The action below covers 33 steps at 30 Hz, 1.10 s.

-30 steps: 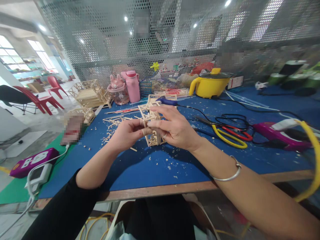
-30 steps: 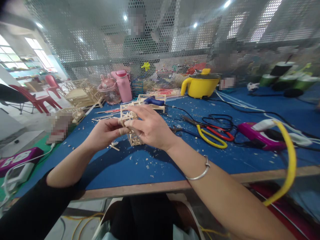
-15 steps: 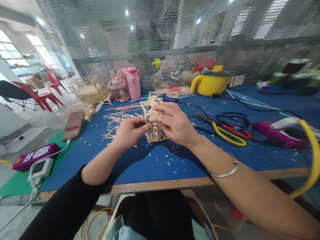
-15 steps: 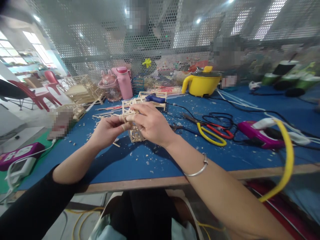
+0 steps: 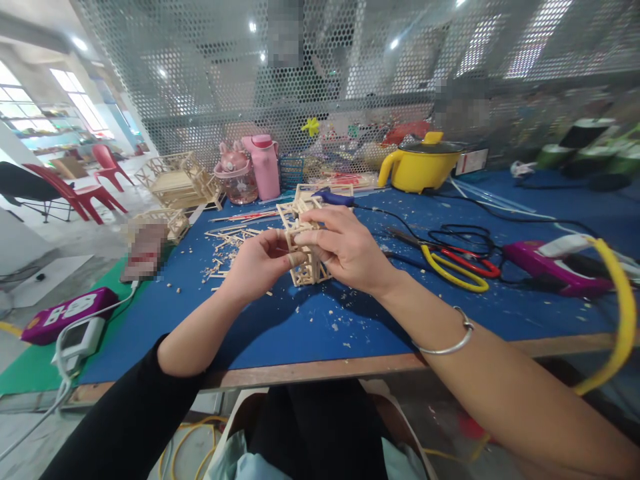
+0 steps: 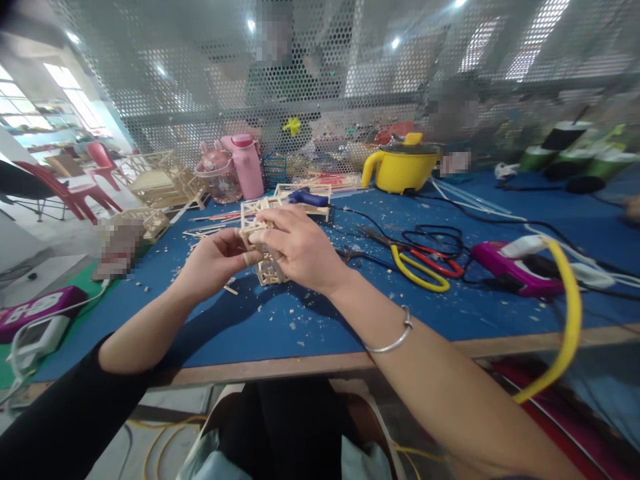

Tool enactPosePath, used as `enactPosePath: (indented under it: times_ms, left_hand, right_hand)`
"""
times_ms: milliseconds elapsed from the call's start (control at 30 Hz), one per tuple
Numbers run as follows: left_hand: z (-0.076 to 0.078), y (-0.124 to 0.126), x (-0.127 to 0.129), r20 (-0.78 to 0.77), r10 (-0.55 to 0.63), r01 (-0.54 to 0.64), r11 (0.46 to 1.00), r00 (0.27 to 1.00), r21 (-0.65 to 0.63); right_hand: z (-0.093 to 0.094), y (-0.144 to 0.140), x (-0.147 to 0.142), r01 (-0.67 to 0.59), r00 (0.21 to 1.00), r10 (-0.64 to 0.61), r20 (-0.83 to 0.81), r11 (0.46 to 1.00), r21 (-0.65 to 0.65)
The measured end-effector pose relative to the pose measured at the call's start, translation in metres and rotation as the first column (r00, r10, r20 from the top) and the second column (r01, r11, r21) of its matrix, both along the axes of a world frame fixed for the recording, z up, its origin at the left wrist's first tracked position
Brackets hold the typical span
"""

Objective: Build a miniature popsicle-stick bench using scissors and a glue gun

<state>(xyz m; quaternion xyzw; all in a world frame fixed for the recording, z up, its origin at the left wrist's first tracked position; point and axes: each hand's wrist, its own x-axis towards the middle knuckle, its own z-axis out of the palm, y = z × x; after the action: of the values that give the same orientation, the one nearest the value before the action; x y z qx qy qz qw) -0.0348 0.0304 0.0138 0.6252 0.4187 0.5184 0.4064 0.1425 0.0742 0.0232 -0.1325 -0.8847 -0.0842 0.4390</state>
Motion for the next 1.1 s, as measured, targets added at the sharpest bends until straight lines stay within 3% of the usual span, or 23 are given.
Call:
enactPosePath:
  times_ms: [400, 600, 833, 1100]
  left_hand:
    - [0.002, -0.003, 0.006, 0.172, 0.023, -0.024, 1.0, 0.985, 0.005]
    - [-0.004, -0.007, 0.015, 0.162, 0.077, -0.098, 0.987, 0.984, 0.126]
    - [-0.005, -0.008, 0.016, 0.13, 0.166, -0.186, 0.969, 0.978, 0.161]
    - [-0.001, -0.009, 0.018, 0.129, 0.174, -0.19, 0.975, 0.976, 0.12]
  right_hand:
    - [0.0, 0.0, 0.001, 0.014, 1.0, -0.014, 0.006, 1.0, 0.007]
    - [-0.001, 0.001, 0.001, 0.006, 1.0, -0.006, -0.012, 1.0, -0.001]
    - [0.002, -0.004, 0.002, -0.029, 1.0, 0.029, 0.001, 1.0, -0.008]
    - [-0.008, -0.002, 0.002, -0.107, 0.962, 0.038, -0.27, 0.964, -0.245]
